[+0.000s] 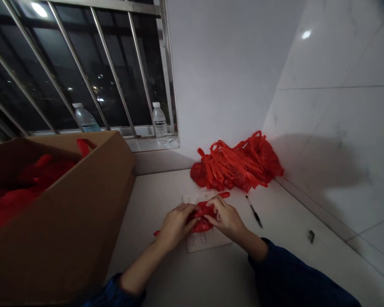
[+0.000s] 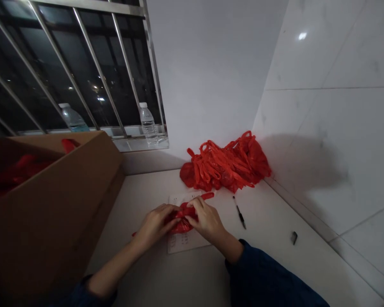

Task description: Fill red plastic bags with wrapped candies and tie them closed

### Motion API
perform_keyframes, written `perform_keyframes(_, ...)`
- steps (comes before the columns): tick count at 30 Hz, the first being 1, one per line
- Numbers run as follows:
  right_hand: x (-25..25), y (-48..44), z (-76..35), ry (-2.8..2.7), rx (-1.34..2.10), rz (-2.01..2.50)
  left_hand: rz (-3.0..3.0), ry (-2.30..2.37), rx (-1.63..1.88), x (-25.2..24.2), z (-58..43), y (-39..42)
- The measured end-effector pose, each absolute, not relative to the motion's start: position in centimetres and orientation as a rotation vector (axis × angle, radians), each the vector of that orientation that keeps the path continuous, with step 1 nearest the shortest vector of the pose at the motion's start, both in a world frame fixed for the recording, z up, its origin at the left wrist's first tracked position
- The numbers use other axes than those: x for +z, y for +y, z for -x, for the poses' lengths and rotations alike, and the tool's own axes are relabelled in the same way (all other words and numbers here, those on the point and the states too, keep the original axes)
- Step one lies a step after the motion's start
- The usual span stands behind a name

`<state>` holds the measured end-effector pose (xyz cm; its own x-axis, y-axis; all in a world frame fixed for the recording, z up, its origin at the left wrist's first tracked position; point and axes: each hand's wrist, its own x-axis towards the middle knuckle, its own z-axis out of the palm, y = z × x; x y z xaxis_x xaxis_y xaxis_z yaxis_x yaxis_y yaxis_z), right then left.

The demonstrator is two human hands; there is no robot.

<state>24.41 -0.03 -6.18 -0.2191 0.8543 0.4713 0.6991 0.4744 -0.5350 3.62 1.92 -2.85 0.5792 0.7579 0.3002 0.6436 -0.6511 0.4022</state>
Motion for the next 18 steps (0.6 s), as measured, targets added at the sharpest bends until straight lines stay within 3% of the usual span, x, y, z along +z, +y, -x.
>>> perform_keyframes(18, -4.6, -2.1, -29.2, -1.876, 0.508, 1.235, -2.233, 1.424, 0.947, -2.3, -1.0, 2.3)
